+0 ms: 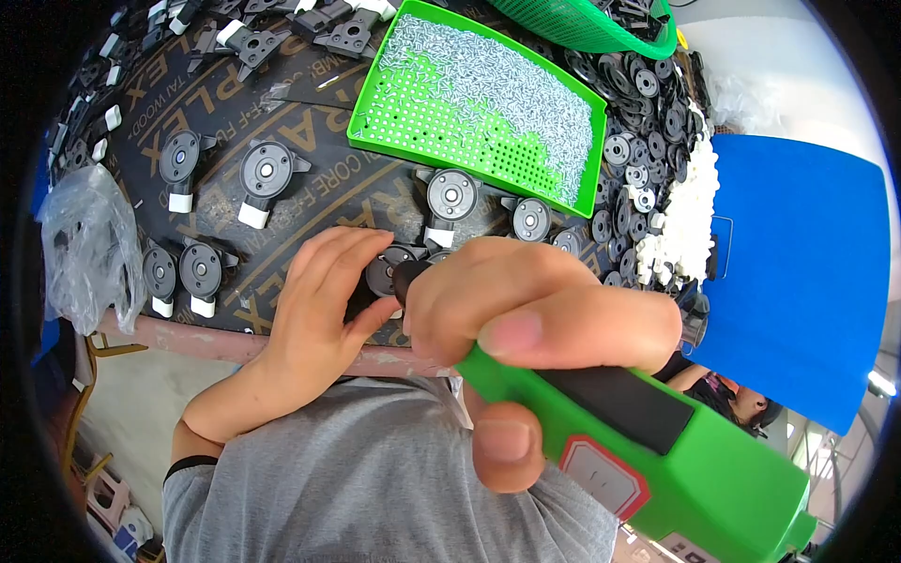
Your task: Assembling small electronic components by using an electric screwdriver to fasten screws into parts at a factory workbench.
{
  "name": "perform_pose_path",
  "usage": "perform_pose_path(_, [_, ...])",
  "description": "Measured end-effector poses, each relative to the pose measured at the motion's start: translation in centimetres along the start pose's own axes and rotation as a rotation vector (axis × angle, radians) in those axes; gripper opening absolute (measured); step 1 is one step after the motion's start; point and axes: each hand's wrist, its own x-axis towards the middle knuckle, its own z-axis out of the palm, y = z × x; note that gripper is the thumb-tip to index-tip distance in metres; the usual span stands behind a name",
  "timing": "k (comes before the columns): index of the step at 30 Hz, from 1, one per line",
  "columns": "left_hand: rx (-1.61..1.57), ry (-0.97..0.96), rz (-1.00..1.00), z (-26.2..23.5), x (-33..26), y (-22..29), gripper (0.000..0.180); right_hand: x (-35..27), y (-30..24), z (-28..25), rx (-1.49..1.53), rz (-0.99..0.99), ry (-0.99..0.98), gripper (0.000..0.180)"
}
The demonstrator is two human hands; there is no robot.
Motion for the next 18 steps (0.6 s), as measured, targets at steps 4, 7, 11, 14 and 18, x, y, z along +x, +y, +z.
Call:
perform_pose_path(4, [0.003, -0.007, -0.003, -0.21, 0.03, 0.12, 0.057, 0.20, 0.34, 0.09, -0.010, -0.012, -0.024, 0.038])
perform_pose_path(7, [0.011, -0.006, -0.002, -0.18, 0.04, 0.22, 0.057, 0.65, 0.14, -0.52, 0.019, 0.035, -0.137, 0.038])
perform_pose_path(11, [0.009, -0.003, -0.010, -0.07, -0.07, 0.04, 0.057, 0.39, 0.57, 0.15, 0.021, 0.026, -0.048, 0.038])
perform_pose_path(14, [0.013, -0.006, -0.013, -0.16, 0.01, 0.09, 0.057, 0.18, 0.86, -0.02, 0.036, -0.012, -0.010, 0.039])
perform_pose_path(18, [-0.022, -0.003, -0.057, 0.02, -0.01, 0.17, 0.062, 0.42, 0.18, -0.29, 0.062, -0.092, 0.021, 0.041])
